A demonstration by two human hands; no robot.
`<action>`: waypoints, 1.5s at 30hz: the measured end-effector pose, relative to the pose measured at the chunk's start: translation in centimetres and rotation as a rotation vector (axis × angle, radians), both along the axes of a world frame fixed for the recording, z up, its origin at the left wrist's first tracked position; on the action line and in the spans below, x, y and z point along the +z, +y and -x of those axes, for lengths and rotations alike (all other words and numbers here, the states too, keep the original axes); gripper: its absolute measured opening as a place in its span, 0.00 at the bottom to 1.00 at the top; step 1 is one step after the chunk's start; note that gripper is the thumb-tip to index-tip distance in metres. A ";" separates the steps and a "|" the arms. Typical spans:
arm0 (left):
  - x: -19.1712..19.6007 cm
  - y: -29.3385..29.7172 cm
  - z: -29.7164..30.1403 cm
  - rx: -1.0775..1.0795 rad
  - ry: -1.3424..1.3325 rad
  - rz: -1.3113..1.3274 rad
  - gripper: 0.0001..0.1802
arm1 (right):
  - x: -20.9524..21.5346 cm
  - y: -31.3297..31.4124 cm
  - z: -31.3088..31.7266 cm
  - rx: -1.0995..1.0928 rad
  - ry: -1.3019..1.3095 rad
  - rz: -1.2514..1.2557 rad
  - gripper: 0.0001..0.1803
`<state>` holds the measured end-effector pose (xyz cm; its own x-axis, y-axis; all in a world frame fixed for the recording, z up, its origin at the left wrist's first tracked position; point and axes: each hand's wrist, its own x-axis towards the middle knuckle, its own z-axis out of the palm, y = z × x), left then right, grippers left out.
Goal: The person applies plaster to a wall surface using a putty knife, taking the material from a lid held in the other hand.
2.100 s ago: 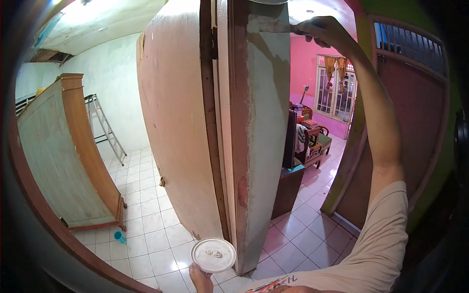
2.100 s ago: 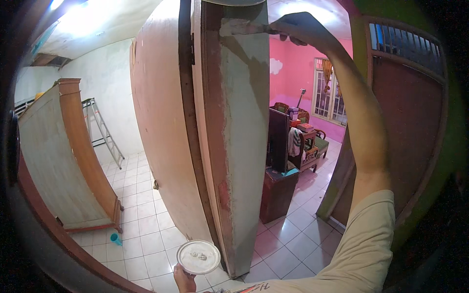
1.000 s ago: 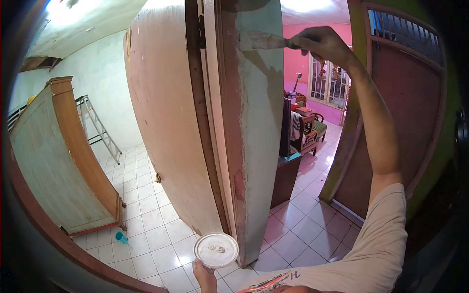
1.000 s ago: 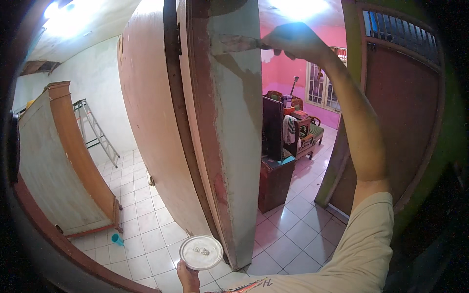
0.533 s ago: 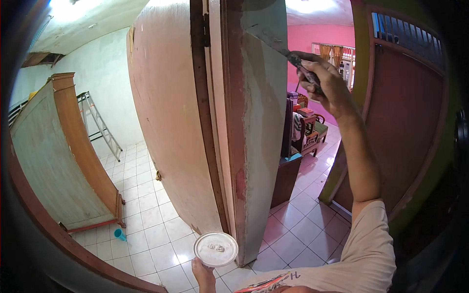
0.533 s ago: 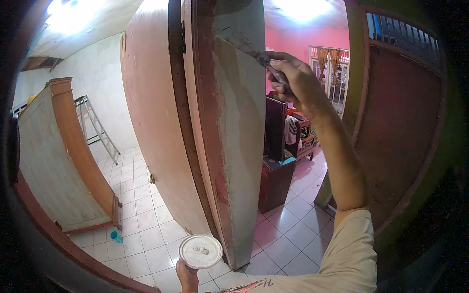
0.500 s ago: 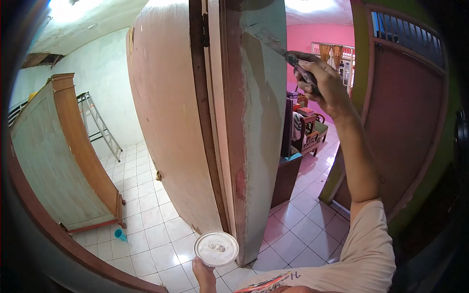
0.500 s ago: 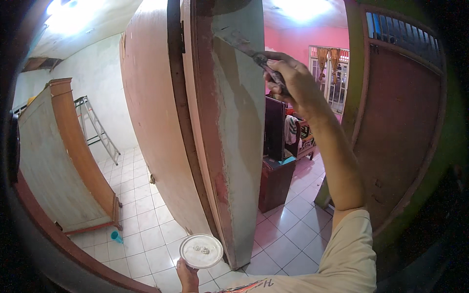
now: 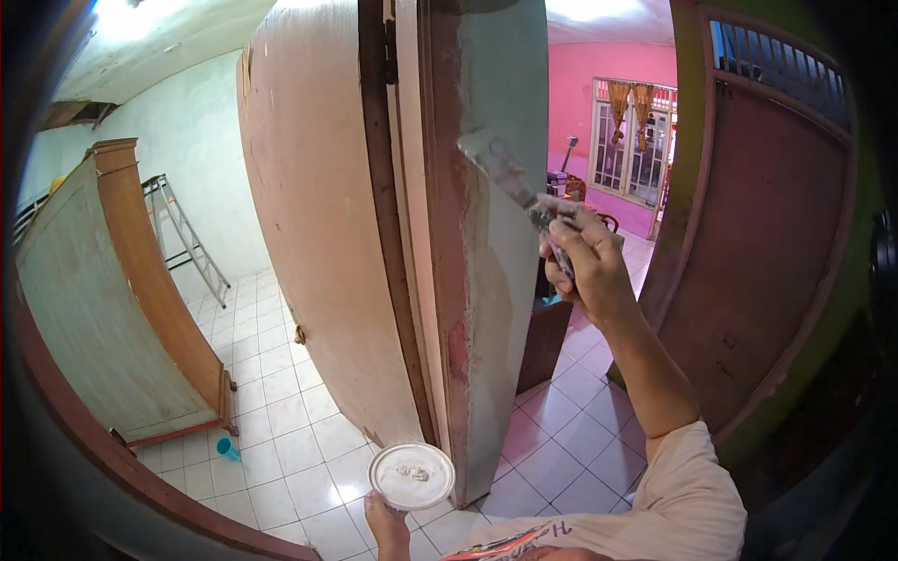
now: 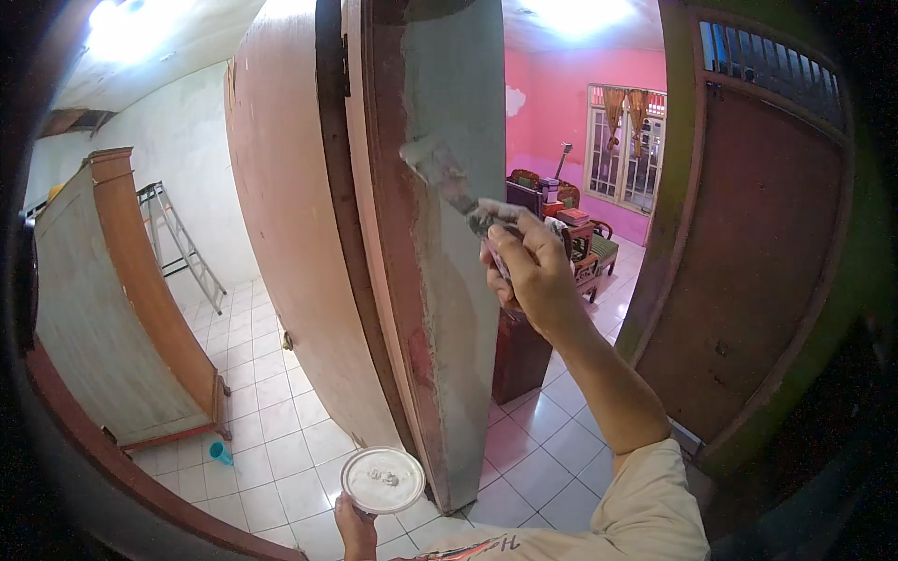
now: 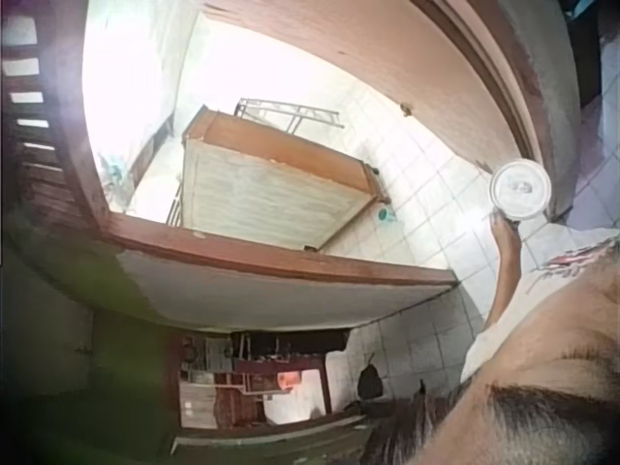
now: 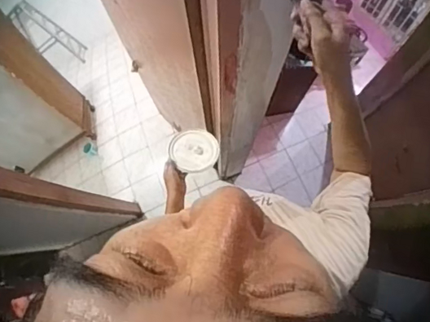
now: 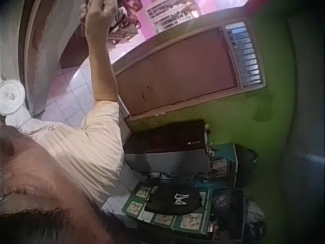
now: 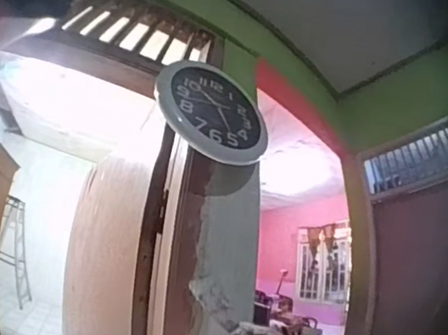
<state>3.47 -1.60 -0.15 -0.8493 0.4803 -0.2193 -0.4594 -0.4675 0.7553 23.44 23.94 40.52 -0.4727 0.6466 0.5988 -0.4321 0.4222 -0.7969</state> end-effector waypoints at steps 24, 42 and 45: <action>-1.9 -1.1 1.0 -0.035 0.033 0.059 0.16 | -2.4 2.2 -1.0 -0.116 0.016 -0.165 0.16; 0.0 0.0 -0.2 0.002 0.001 -0.003 0.15 | 10.9 11.9 -1.9 -0.600 -0.253 -1.029 0.12; -0.1 0.2 -0.4 0.021 -0.005 -0.002 0.15 | 11.5 12.0 -1.9 -0.641 -0.283 -1.087 0.13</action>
<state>3.83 -1.40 -0.24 -0.8582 0.4627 -0.2223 -0.4530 -0.4789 0.7519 25.34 35.96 52.06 -0.4573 0.0516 0.8878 0.2134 0.9755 0.0532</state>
